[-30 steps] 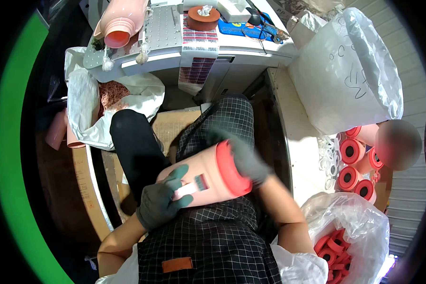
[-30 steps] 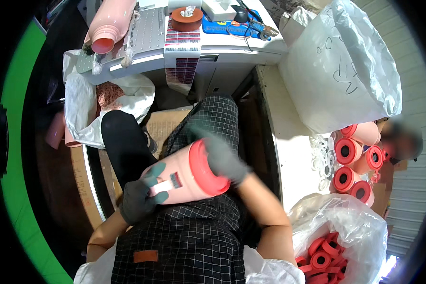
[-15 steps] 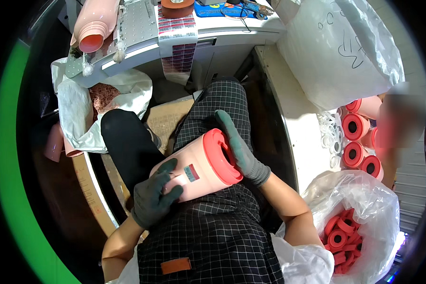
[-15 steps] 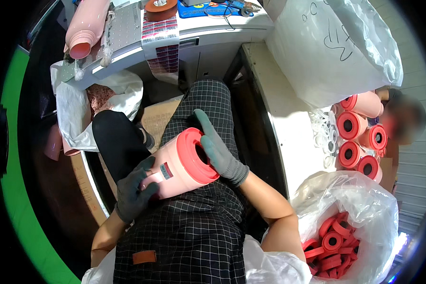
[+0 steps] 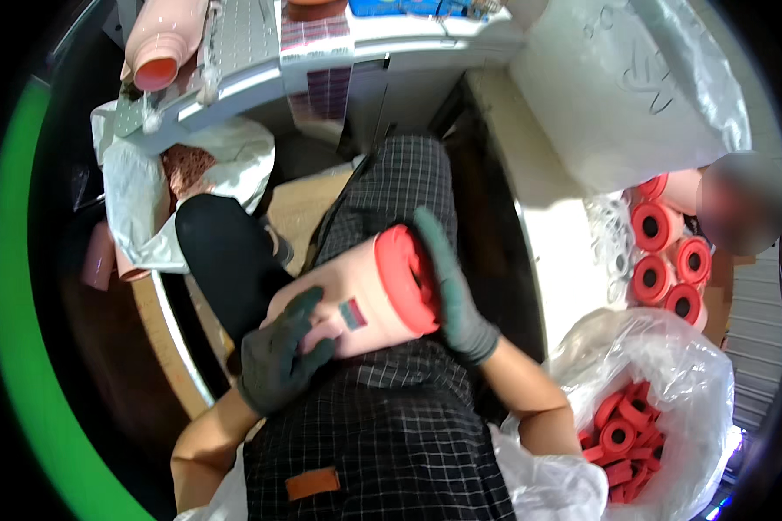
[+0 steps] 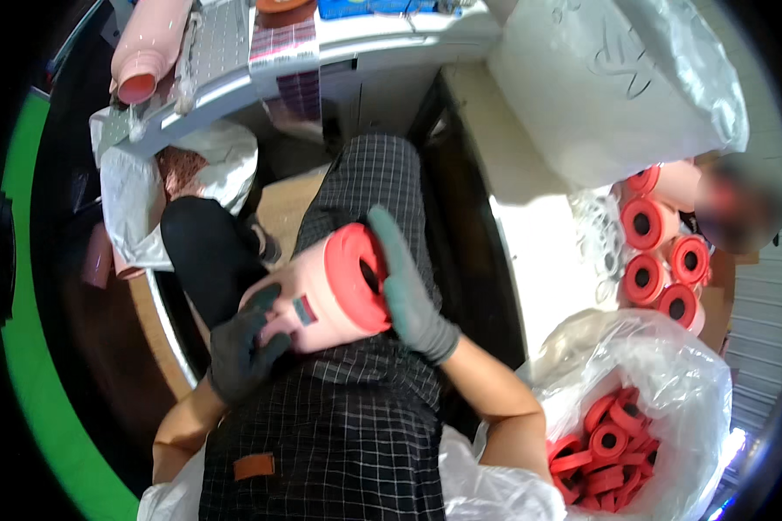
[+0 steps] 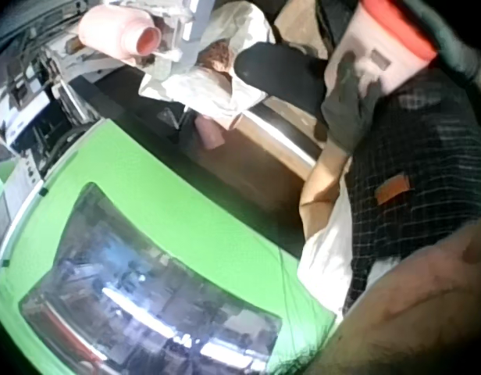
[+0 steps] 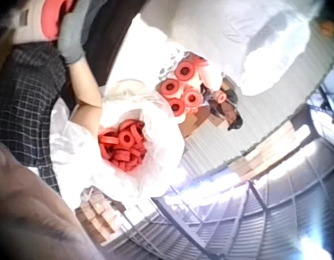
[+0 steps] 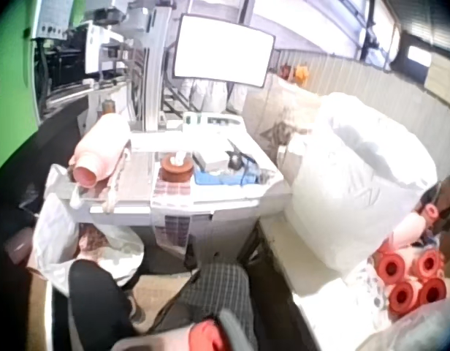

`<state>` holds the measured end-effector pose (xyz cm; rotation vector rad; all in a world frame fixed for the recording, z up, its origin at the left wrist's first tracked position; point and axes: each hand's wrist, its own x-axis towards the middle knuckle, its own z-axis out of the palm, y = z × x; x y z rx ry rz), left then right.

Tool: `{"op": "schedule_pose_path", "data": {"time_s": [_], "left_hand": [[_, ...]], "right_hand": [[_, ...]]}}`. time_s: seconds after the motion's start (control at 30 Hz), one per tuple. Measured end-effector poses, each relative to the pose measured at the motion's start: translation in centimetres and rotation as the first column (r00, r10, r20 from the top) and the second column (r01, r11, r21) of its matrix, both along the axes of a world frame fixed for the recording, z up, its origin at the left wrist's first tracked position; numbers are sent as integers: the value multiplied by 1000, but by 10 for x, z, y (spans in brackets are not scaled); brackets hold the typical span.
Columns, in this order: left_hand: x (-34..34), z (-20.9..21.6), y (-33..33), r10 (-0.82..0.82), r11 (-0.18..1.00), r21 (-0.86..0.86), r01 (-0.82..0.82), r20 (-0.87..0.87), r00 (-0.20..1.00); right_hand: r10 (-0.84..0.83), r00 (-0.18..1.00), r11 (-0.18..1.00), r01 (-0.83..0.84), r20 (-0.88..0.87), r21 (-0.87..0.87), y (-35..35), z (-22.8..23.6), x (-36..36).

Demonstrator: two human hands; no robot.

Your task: The person sits on the floor and assembles pink plastic containers by inserting red circular components into the openings. They handle the containers and components one at a time, repeatedly picking up a container, inserting a red piece, and placing the assembled unit aside.

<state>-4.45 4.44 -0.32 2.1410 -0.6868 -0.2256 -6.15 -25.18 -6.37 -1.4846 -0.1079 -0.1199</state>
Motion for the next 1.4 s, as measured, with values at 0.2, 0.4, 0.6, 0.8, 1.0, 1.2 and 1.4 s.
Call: {"op": "schedule_pose_path", "data": {"time_s": [0.2,0.4,0.6,0.8,1.0,1.2,1.4], "left_hand": [[-1,3,9,56,998,-8,-57,-110,992],[-10,-1,5,-73,996,73,59,207,976],[12,4,1,-45,997,64,34,174,984],[13,12,-16,-7,974,-222,38,138,990],[42,-3,0,86,943,-331,-25,170,982],[41,-19,11,93,952,-295,-79,35,995],[53,-21,23,184,974,-202,-104,430,884]], "right_hand": [[-221,969,951,188,113,244,-60,52,18],[-128,990,988,132,53,-82,27,-10,-9],[-128,988,890,154,88,-429,9,33,-28],[-320,947,836,300,36,-459,10,44,-32],[-902,424,424,832,82,359,-232,78,-95],[-894,29,-249,798,448,-549,-396,142,-140],[-861,233,-345,386,453,-855,-417,80,-183]]}}
